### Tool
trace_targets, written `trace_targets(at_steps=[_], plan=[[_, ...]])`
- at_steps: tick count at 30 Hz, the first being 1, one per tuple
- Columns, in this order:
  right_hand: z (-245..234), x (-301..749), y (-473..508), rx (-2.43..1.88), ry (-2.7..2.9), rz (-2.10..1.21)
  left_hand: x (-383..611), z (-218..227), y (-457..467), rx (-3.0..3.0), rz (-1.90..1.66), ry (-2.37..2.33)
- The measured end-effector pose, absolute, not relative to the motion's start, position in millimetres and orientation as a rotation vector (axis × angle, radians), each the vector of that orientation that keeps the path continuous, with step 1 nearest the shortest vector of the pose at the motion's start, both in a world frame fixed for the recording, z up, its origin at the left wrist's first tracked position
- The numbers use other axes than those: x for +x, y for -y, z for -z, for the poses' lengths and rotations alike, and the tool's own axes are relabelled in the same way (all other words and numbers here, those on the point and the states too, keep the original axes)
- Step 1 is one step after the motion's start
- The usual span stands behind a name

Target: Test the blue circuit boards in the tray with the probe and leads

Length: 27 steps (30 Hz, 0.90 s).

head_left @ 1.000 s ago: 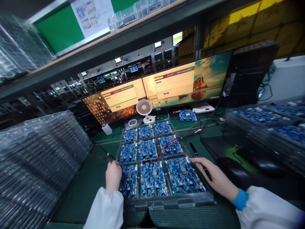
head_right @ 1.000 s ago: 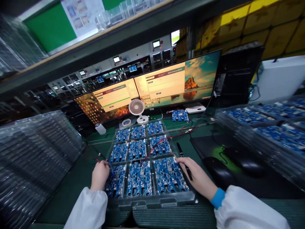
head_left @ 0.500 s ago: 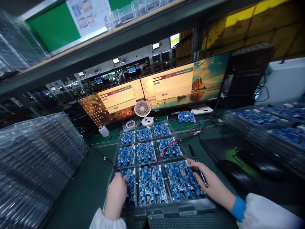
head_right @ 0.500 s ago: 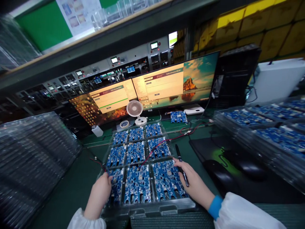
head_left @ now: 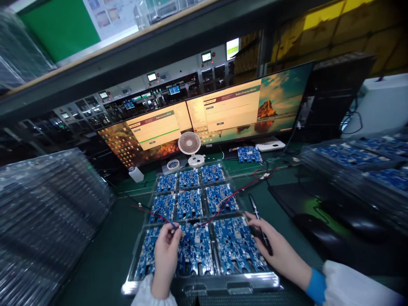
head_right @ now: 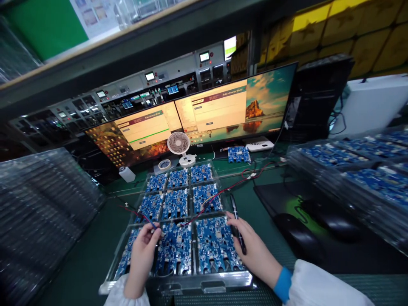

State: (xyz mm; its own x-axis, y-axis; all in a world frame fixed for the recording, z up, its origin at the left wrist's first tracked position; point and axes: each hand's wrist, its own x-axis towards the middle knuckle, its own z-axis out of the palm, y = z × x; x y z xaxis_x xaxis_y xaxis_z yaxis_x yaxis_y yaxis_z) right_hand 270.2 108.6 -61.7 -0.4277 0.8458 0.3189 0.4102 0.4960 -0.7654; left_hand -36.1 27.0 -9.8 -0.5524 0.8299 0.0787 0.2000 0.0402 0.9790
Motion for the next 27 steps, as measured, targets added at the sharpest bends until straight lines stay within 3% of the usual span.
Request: trace_targets(at_steps=[10, 19, 27], plan=[[57.3, 262.0, -101.7, -1.060, 1.976, -0.911, -45.3, 15.0, -25.8, 0.469, -1.803, -1.252], [49.8, 265.4, -95.1, -0.903, 2.083, -0.987, -53.8, 6.9, -16.4, 0.588, -1.856, -1.194], [49.9, 249.9, -95.2, -0.971, 1.958, -1.003, -49.8, 3.6, -8.6, 0.856, -1.505, -1.403]])
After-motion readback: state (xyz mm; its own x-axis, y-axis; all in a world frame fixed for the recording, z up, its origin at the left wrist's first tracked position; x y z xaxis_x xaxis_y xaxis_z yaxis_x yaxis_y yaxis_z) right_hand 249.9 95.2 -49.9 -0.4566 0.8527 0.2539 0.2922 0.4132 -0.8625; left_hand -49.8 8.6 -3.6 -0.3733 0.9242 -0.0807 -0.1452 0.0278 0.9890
